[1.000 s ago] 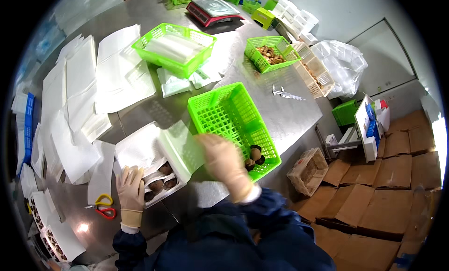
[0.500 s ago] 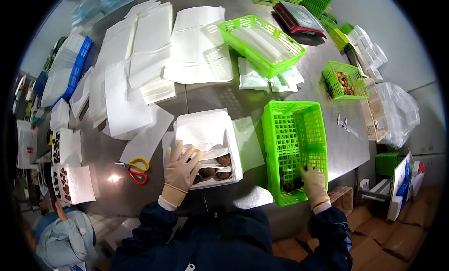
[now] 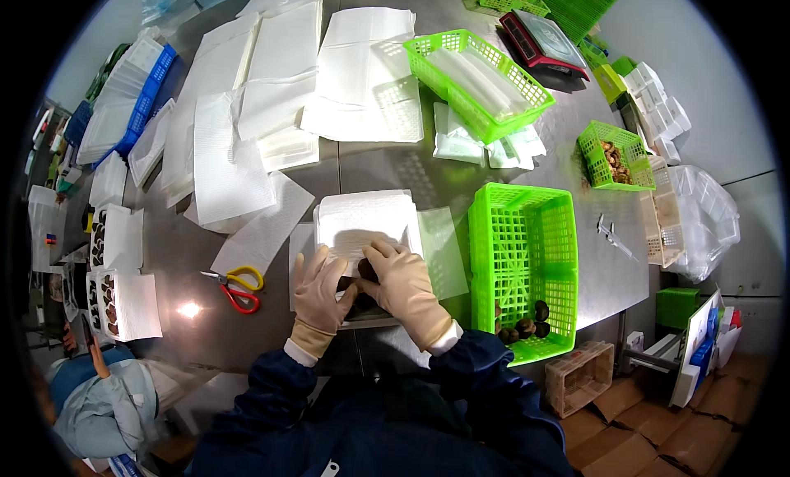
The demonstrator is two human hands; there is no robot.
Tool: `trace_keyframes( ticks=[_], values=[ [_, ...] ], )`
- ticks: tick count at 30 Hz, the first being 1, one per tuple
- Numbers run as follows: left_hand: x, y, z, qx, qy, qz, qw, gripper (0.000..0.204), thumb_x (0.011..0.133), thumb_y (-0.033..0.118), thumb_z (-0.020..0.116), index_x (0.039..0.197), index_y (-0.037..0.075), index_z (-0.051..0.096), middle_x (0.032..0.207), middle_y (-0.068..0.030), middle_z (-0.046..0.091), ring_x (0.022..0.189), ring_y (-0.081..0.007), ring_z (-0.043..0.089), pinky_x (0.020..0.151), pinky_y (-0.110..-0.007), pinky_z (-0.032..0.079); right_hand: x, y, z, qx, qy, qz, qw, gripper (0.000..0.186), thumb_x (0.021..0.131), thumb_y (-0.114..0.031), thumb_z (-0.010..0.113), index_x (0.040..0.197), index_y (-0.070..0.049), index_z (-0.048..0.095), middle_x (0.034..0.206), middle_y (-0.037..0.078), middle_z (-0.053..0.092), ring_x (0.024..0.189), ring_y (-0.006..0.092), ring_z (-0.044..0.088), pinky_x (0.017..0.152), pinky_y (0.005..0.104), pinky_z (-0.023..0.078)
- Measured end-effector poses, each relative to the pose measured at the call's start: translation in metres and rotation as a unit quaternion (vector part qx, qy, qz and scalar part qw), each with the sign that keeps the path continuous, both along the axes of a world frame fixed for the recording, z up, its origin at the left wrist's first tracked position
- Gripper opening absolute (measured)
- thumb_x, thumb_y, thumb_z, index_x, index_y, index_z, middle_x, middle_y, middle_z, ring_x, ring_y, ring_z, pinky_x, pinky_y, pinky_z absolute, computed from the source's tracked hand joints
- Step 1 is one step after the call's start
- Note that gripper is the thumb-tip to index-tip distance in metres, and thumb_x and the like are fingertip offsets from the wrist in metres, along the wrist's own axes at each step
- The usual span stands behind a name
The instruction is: The person places round brown food items into white foam trays, separates them with paper sheets, and stacks the trays. The person then handles stacks of foam trays and plastic bags, moving them between a table and a storage area.
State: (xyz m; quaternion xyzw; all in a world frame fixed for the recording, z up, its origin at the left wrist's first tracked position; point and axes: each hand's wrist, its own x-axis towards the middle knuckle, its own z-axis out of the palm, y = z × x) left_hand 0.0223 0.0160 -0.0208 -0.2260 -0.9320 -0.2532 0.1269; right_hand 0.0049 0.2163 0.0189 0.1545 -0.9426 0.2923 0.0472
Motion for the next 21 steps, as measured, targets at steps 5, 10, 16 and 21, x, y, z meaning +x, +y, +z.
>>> trace_keyframes(
  ticks=[5,10,16,21],
  values=[
    [0.001,-0.002,-0.002,0.031,-0.003,-0.001,1.0,0.065,0.08,0.018,0.082,0.139,0.006,0.058,0.127,-0.0118,0.068,0.136,-0.0366,0.055,0.119,-0.06,0.029,0.003,-0.003,-0.009,0.016,-0.028,0.027,0.999,0.041,0.082,-0.025,0.079,0.118,-0.011,0.068,0.111,0.011,0.073,0.1,0.0358,0.069,0.082,0.0458,0.056],
    [0.0,0.003,0.013,-0.037,-0.028,-0.041,0.998,0.054,0.088,0.013,0.072,0.141,0.008,0.059,0.133,-0.0121,0.067,0.141,-0.0356,0.05,0.118,-0.059,0.029,-0.007,0.008,-0.004,-0.006,-0.045,0.078,0.996,0.035,0.083,-0.019,0.076,0.117,-0.01,0.071,0.111,0.011,0.074,0.1,0.0355,0.07,0.085,0.0444,0.056],
    [-0.028,-0.005,0.033,0.062,-0.087,0.024,0.994,0.042,0.092,0.018,0.069,0.133,0.007,0.064,0.13,-0.0182,0.066,0.132,-0.0378,0.055,0.11,-0.051,0.041,-0.003,0.031,0.013,-0.197,-0.001,-0.125,0.972,0.026,0.09,0.001,0.069,0.114,-0.006,0.076,0.117,0.015,0.075,0.106,0.0306,0.072,0.093,0.0359,0.056],
    [-0.131,-0.026,0.002,0.142,-0.36,0.121,0.914,0.058,0.092,0.033,0.077,0.135,-0.002,0.061,0.131,-0.0216,0.066,0.119,-0.0382,0.062,0.1,-0.042,0.049,0.01,0.034,-0.01,-0.308,-0.083,-0.231,0.919,0.029,0.093,-0.004,0.071,0.121,-0.008,0.075,0.111,0.014,0.076,0.105,0.0245,0.072,0.095,0.0323,0.053]
  ],
)
